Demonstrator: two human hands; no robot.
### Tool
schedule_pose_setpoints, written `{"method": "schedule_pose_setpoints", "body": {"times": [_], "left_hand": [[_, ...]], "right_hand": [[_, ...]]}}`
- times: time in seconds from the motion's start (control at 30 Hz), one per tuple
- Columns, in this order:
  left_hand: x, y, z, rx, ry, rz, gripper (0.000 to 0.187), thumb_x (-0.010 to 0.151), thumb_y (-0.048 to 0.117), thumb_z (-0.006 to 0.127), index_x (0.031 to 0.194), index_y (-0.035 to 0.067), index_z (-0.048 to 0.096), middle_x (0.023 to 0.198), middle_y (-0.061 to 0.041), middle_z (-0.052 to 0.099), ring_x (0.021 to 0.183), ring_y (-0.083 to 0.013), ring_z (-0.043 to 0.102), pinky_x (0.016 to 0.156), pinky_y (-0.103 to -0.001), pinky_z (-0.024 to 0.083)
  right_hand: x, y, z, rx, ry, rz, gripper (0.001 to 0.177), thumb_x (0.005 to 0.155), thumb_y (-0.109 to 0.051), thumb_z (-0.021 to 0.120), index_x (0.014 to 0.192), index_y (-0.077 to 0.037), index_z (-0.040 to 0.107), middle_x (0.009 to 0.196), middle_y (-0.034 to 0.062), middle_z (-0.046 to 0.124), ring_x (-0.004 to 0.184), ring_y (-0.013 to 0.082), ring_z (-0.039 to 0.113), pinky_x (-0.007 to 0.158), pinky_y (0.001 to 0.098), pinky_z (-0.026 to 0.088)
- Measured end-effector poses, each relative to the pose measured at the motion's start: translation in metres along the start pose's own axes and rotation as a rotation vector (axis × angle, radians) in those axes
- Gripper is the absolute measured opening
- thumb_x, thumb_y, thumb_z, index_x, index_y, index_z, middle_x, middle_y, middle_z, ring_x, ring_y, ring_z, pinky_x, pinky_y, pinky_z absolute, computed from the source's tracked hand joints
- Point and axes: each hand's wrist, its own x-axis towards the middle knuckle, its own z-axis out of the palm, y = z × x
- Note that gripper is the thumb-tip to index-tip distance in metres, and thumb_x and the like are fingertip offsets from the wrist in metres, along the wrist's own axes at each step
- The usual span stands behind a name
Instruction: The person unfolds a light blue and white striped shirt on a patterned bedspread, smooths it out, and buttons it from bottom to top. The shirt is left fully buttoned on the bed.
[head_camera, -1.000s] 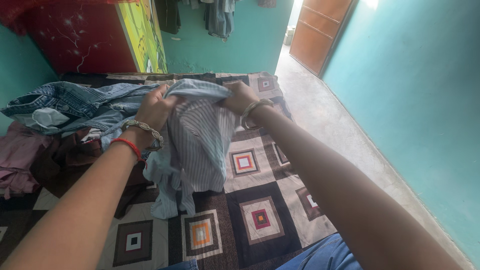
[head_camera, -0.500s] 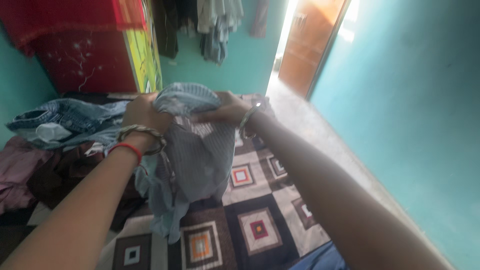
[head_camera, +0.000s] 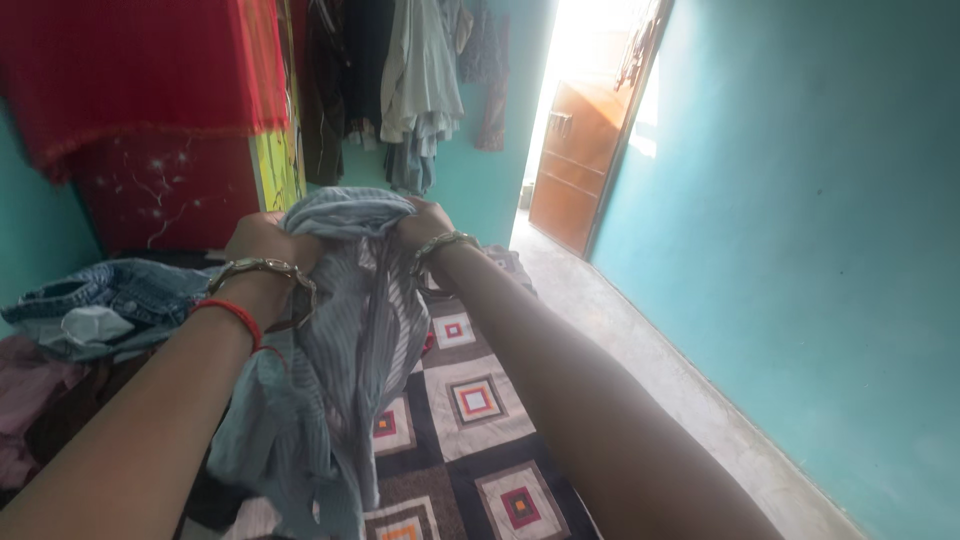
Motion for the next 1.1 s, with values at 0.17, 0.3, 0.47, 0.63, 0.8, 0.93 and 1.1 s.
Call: {"method": "schedule_pose_setpoints", "body": {"times": [0.17, 0.3, 0.47, 0.63, 0.8, 0.93, 1.1], "left_hand": [[-0.018, 0.025, -0.010, 0.147, -0.040, 0.030, 0.067, 0.053, 0.038, 0.099, 0.111, 0.011, 0.080, 0.107, -0.011, 0.079, 0.097, -0.0244, 0.077, 0.091, -0.038, 0.059], [-0.019, 0.032, -0.004, 0.249, -0.030, 0.089, 0.070, 0.053, 0.033, 0.100, 0.115, 0.011, 0.076, 0.108, -0.013, 0.078, 0.099, -0.0277, 0.076, 0.090, -0.041, 0.059], [-0.011, 0.049, 0.009, 0.358, 0.062, 0.219, 0.057, 0.060, 0.031, 0.091, 0.113, 0.014, 0.077, 0.109, -0.013, 0.076, 0.102, -0.0345, 0.074, 0.091, -0.046, 0.059], [0.001, 0.067, 0.011, 0.486, 0.113, 0.289, 0.062, 0.080, 0.065, 0.072, 0.106, 0.010, 0.079, 0.107, -0.019, 0.076, 0.104, -0.0424, 0.072, 0.092, -0.051, 0.057], [0.018, 0.083, 0.040, 0.545, 0.136, 0.202, 0.059, 0.084, 0.066, 0.067, 0.110, 0.014, 0.079, 0.109, -0.020, 0.075, 0.105, -0.0434, 0.071, 0.091, -0.053, 0.057], [0.050, 0.081, 0.069, 0.602, 0.088, 0.058, 0.057, 0.085, 0.064, 0.064, 0.111, 0.016, 0.080, 0.107, -0.016, 0.078, 0.104, -0.0392, 0.074, 0.092, -0.051, 0.059], [0.098, 0.071, 0.085, 0.645, 0.121, 0.009, 0.052, 0.082, 0.062, 0.069, 0.113, 0.022, 0.079, 0.110, -0.014, 0.077, 0.105, -0.0400, 0.072, 0.093, -0.050, 0.058]], "right_hand": [[-0.004, 0.001, -0.005, 0.192, 0.020, 0.149, 0.043, 0.090, -0.012, 0.064, 0.133, -0.009, 0.067, 0.113, 0.0097, 0.077, 0.098, 0.0151, 0.072, 0.085, 0.0288, 0.055], [-0.022, -0.009, -0.020, 0.288, 0.048, 0.256, 0.040, 0.090, -0.011, 0.061, 0.129, -0.008, 0.069, 0.109, 0.0115, 0.077, 0.093, 0.0177, 0.073, 0.082, 0.0331, 0.057], [-0.026, -0.028, -0.046, 0.173, 0.015, 0.112, 0.037, 0.089, -0.018, 0.071, 0.124, -0.004, 0.073, 0.107, 0.0093, 0.078, 0.093, 0.0154, 0.071, 0.083, 0.0327, 0.056], [-0.023, -0.041, -0.078, -0.058, -0.192, 0.032, 0.044, 0.076, -0.028, 0.084, 0.113, -0.006, 0.077, 0.103, 0.0106, 0.078, 0.095, 0.0205, 0.072, 0.085, 0.0351, 0.056], [0.009, -0.033, -0.095, -0.432, -0.134, -0.066, 0.040, 0.070, -0.037, 0.083, 0.098, -0.008, 0.081, 0.091, 0.0165, 0.079, 0.088, 0.0299, 0.078, 0.082, 0.0403, 0.059], [0.042, 0.004, -0.095, -0.377, -0.193, -0.221, 0.036, 0.073, -0.031, 0.076, 0.102, -0.010, 0.080, 0.091, 0.0178, 0.079, 0.084, 0.0316, 0.078, 0.082, 0.0411, 0.060], [0.085, 0.029, -0.072, -0.317, -0.286, -0.137, 0.037, 0.079, -0.034, 0.074, 0.107, -0.011, 0.078, 0.095, 0.0207, 0.077, 0.090, 0.0347, 0.075, 0.086, 0.0426, 0.058]]}}
